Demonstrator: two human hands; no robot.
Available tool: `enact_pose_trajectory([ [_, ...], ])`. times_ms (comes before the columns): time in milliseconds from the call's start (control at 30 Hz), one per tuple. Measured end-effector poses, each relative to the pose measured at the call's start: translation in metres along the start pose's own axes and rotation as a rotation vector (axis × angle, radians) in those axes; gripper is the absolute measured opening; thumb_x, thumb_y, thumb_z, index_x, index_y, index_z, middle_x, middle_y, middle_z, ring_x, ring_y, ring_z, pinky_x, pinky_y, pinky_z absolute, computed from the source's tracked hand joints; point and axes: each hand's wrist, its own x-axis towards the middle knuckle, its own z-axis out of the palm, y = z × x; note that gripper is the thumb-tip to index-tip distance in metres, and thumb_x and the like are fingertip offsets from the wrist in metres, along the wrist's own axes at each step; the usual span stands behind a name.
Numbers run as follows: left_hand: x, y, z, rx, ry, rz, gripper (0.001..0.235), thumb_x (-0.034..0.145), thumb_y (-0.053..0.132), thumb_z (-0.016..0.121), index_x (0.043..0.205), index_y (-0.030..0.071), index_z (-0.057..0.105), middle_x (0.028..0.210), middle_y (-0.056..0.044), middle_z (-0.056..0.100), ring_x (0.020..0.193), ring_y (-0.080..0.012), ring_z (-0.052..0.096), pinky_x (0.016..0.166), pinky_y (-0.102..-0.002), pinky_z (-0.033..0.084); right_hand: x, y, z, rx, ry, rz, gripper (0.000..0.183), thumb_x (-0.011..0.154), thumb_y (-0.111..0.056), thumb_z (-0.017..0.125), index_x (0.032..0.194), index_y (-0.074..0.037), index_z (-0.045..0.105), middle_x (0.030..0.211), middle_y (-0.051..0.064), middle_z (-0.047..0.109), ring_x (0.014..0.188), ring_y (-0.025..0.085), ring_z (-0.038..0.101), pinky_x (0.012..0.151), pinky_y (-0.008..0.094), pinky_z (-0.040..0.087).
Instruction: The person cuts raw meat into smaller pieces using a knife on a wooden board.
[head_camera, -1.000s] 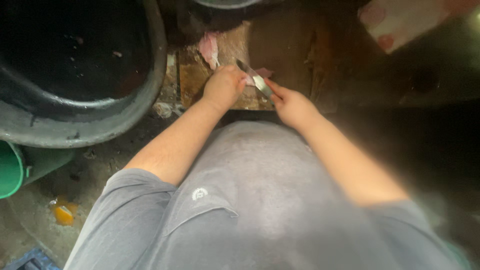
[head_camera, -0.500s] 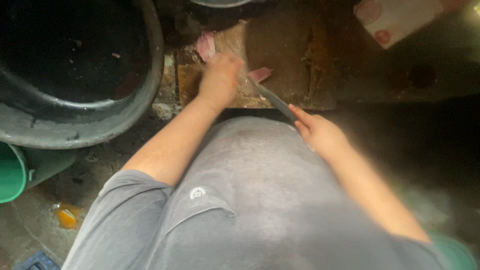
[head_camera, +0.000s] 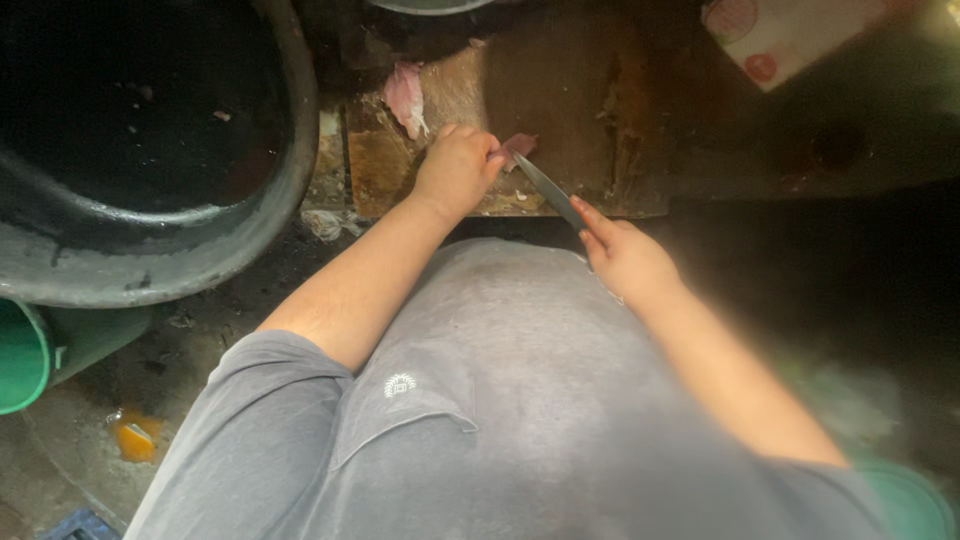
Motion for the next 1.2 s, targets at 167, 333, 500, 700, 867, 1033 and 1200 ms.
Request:
enact_pose_trajectory([
  [167,-0.001,-0.003,0.002,0.031,-0.015,0.019,0.011,0.087,0.018,0.076,0.093,0.009,0.074,0.098,-0.014,0.069,0.103,-0.0383,0.059,0.092,-0.047,0.049,0.011,-0.001,0.004,0.132,0.010,-0.072,0.055,0.102,-0.030,0.052,0.155,-0.040,0.041,0.123,0.012,0.067,0.105,0.032,0.068,0.087,0.044,0.054],
  [333,0.002,-0.007,0.004,0.033,-0.009,0.030,0.011,0.086,0.019,0.076,0.089,0.009,0.073,0.098,-0.014,0.069,0.102,-0.0382,0.060,0.093,-0.047,0.048,0.054,-0.032,0.008,0.143,0.083,-0.191,0.051,0.104,-0.027,0.052,0.154,-0.034,0.046,0.137,0.011,0.065,0.118,0.032,0.066,0.097,0.043,0.053],
  [500,0.002,-0.014,0.008,0.067,-0.045,0.011,0.013,0.086,0.020,0.077,0.089,0.009,0.072,0.098,-0.013,0.068,0.102,-0.0374,0.061,0.095,-0.047,0.048,0.061,-0.056,0.000,0.056,-0.003,-0.091,0.052,0.106,-0.029,0.051,0.157,-0.038,0.044,0.129,0.015,0.069,0.114,0.034,0.067,0.097,0.043,0.053],
  [700,0.013,-0.020,0.001,0.115,0.094,-0.189,0.013,0.096,0.015,0.068,0.105,0.006,0.065,0.109,-0.018,0.063,0.104,-0.0375,0.060,0.090,-0.047,0.050,0.006,-0.003,0.003,0.070,-0.074,-0.023,0.056,0.102,-0.032,0.051,0.156,-0.042,0.039,0.117,0.015,0.069,0.101,0.032,0.070,0.085,0.044,0.055],
  [867,0.002,0.013,-0.012,0.090,0.072,-0.068,0.021,0.089,0.017,0.070,0.107,0.007,0.067,0.108,-0.019,0.064,0.106,-0.0391,0.058,0.093,-0.050,0.048,-0.009,0.021,0.007,-0.028,-0.040,-0.006,0.055,0.103,-0.037,0.051,0.156,-0.046,0.036,0.093,0.015,0.066,0.085,0.032,0.068,0.076,0.044,0.055],
  [1033,0.005,0.020,0.006,0.056,0.026,-0.007,0.028,0.085,0.019,0.077,0.105,0.003,0.067,0.107,-0.018,0.065,0.108,-0.0426,0.055,0.094,-0.051,0.048,-0.004,0.014,0.004,0.000,0.098,-0.025,0.053,0.104,-0.035,0.052,0.155,-0.044,0.040,0.094,0.015,0.065,0.085,0.032,0.068,0.077,0.045,0.055],
  [1200,0.004,-0.001,0.009,0.003,0.057,0.054,0.025,0.088,0.012,0.073,0.111,0.004,0.068,0.111,-0.016,0.065,0.110,-0.0389,0.059,0.096,-0.048,0.050,0.002,0.001,-0.007,-0.054,0.126,-0.067,0.053,0.104,-0.032,0.053,0.154,-0.045,0.043,0.095,0.015,0.065,0.086,0.033,0.067,0.076,0.045,0.055],
])
